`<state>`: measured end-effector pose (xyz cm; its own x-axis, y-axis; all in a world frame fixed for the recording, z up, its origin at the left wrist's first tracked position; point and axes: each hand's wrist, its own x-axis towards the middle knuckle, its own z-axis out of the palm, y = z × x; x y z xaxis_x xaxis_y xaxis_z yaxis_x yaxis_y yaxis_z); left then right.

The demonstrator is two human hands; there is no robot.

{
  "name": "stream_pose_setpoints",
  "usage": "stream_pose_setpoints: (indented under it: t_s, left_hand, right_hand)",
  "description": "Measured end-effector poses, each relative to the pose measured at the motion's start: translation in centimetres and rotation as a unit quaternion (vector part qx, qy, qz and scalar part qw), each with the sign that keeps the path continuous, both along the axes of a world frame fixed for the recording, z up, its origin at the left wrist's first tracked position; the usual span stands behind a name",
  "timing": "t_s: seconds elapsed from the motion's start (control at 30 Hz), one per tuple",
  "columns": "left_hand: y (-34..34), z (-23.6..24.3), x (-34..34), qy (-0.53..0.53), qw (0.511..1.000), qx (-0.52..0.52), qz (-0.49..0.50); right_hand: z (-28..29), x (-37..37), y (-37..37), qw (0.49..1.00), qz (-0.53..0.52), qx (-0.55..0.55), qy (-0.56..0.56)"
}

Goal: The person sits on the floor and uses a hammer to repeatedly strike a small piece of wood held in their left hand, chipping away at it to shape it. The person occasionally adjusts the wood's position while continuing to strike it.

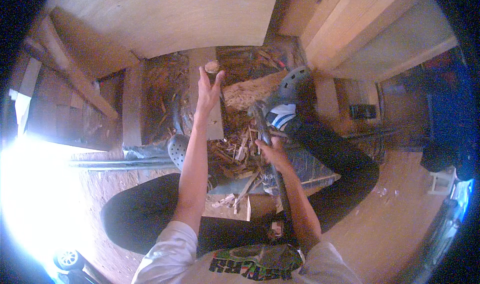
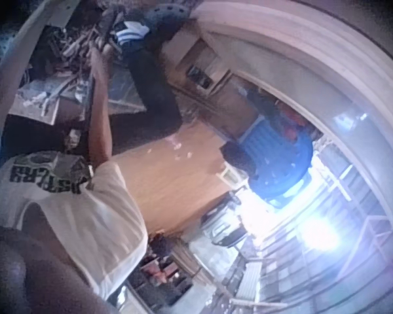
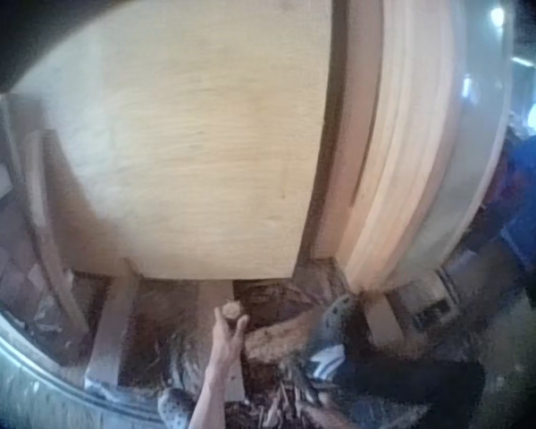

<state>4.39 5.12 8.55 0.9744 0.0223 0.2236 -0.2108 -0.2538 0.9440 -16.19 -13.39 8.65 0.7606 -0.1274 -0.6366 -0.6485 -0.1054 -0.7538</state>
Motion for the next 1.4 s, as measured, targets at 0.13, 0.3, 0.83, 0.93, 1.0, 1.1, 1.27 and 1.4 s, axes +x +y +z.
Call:
stream_pose_setpoints:
  t_s: [0.13, 0.3, 0.83, 0.93, 1.0, 1.1, 1.27, 1.4]
  left_hand:
    - [0.4, 0.8, 0.3, -0.052, 0.998, -0.029, 0.008]
    - [0.5, 0.6, 0.3, -0.063, 0.997, -0.018, 0.049]
    - [0.3, 0.2, -0.5, 0.006, 0.998, 0.051, 0.028]
    - [0.4, -0.2, -0.8, -0.009, 0.997, 0.07, 0.007]
    - [0.4, -0.6, -0.8, -0.009, 0.997, 0.083, 0.0]
    - [-0.1, -1.2, -0.7, 0.018, 0.998, -0.051, -0.036]
    - [-0.8, -1.8, -0.7, 0.011, 0.988, -0.15, -0.039]
    - [-1.1, -1.7, -0.8, 0.018, 0.991, -0.116, -0.069]
  right_hand:
    - [2.5, 2.0, -0.2, 0.999, 0.012, 0.016, -0.035]
    - [6.6, 3.8, 0.2, 0.996, -0.008, 0.08, -0.027]
    - [9.7, 4.5, 2.3, 0.993, -0.048, 0.094, -0.054]
    - [10.9, 5.2, 2.4, 0.995, -0.024, 0.059, -0.082]
    - [12.2, 5.9, 2.5, 0.994, -0.009, 0.019, -0.108]
    - [14.9, 7.0, 2.6, 0.992, -0.007, 0.023, -0.124]
    - [18.0, 7.9, 2.8, 0.971, 0.002, 0.043, -0.234]
    - [15.5, 9.5, 3.6, 0.968, 0.002, -0.082, -0.237]
